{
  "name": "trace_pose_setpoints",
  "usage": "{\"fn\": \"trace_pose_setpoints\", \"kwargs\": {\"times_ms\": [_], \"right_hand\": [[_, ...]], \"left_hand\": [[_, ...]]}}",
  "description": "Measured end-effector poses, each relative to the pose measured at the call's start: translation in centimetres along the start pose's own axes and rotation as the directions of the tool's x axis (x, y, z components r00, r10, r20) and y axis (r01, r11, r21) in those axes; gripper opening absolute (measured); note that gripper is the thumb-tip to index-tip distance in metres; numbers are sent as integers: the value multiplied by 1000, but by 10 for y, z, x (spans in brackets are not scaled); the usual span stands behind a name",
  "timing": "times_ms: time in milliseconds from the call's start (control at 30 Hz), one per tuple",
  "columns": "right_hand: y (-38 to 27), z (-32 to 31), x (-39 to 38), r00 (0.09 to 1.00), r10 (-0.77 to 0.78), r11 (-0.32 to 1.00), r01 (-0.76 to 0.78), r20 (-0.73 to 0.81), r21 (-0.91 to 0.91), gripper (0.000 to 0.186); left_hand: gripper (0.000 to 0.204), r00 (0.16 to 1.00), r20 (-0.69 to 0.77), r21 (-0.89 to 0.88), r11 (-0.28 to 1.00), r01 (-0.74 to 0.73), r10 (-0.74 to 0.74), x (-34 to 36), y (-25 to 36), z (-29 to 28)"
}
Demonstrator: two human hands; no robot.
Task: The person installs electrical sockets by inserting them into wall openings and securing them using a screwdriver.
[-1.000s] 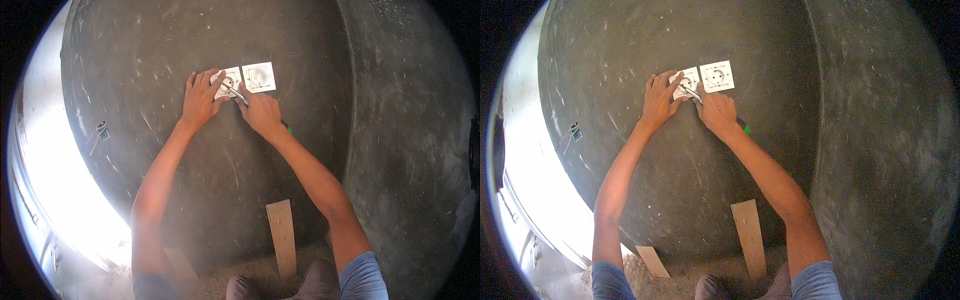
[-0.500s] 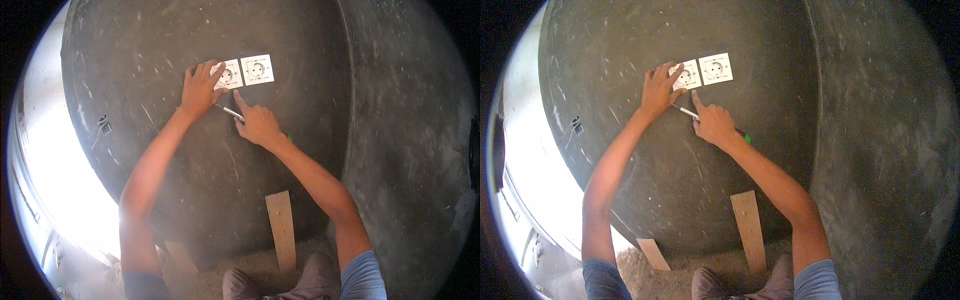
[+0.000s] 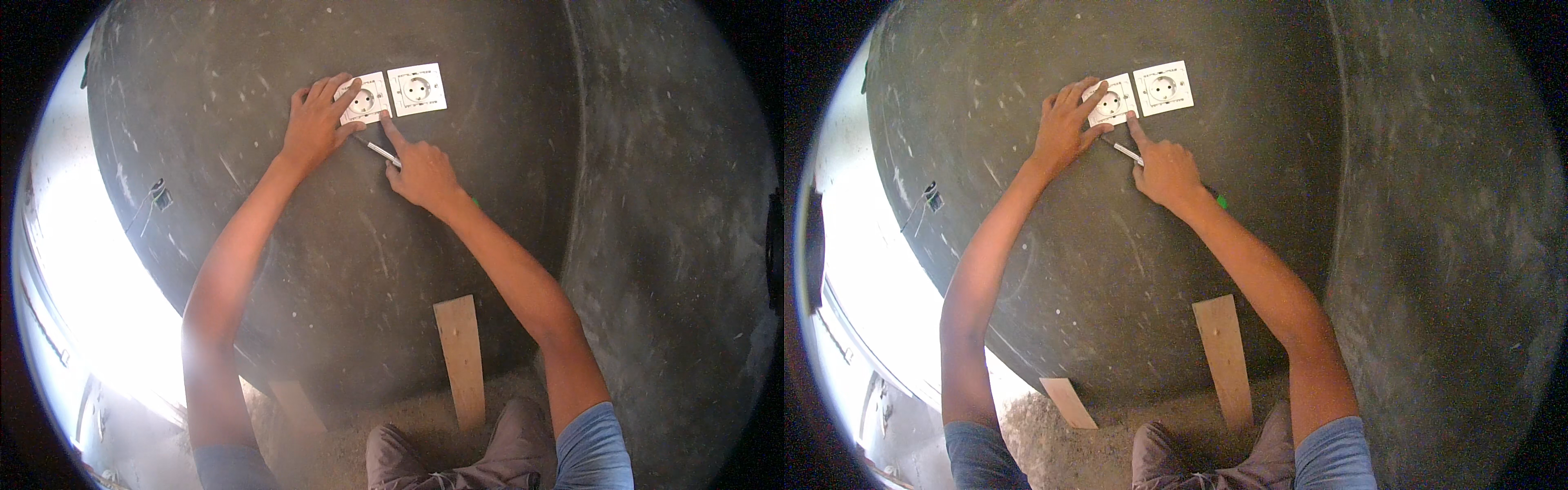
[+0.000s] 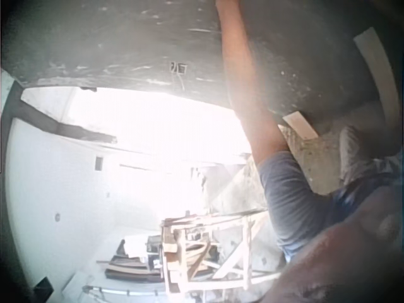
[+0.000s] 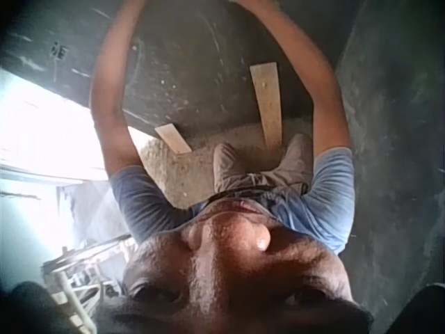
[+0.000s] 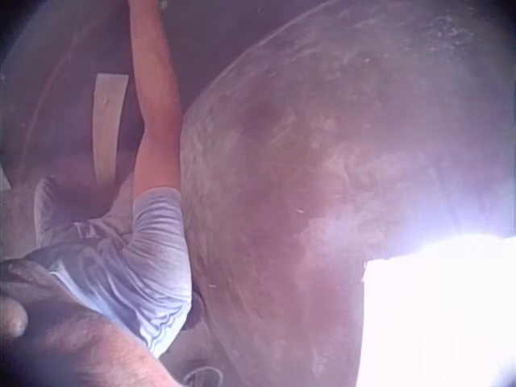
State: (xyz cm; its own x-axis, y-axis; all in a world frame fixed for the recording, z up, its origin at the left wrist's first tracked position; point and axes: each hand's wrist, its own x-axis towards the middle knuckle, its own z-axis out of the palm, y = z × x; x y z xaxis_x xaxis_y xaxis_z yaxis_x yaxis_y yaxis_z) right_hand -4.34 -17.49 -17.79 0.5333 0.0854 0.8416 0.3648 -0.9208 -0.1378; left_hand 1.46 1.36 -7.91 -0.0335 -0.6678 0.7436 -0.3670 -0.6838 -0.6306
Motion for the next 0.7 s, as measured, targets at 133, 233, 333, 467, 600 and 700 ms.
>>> {"fn": "trace_pose_setpoints", "kwargs": {"times_ms": [133, 233, 333, 467, 600, 700], "right_hand": [[0, -4, 1, 999, 8, 1000, -8, 52, 16, 87], [3, 0, 1, 999, 2, 997, -5, 37, 71, 87], [2, -2, 1, 997, 38, 997, -43, 73, 63, 87], [6, 1, 1, 999, 5, 999, -8, 42, 53, 85], [1, -9, 2, 999, -15, 998, 12, 45, 57, 81], [2, -10, 3, 1000, -24, 999, 23, 18, 45, 81]], "left_hand": [[70, 1000, 12, 19, 1000, -6, 6, 1, -3, 1], [70, 1000, 13, 12, 1000, -17, 16, 2, -3, -2], [70, 1000, 1, -2, 1000, -17, 17, 2, -2, -4], [68, 1000, 17, 5, 1000, -6, 6, 6, 6, -10], [68, 999, 35, 34, 999, 1, -2, 7, 7, -13], [67, 1000, -3, 31, 999, 9, -9, 7, 10, -11]]}}
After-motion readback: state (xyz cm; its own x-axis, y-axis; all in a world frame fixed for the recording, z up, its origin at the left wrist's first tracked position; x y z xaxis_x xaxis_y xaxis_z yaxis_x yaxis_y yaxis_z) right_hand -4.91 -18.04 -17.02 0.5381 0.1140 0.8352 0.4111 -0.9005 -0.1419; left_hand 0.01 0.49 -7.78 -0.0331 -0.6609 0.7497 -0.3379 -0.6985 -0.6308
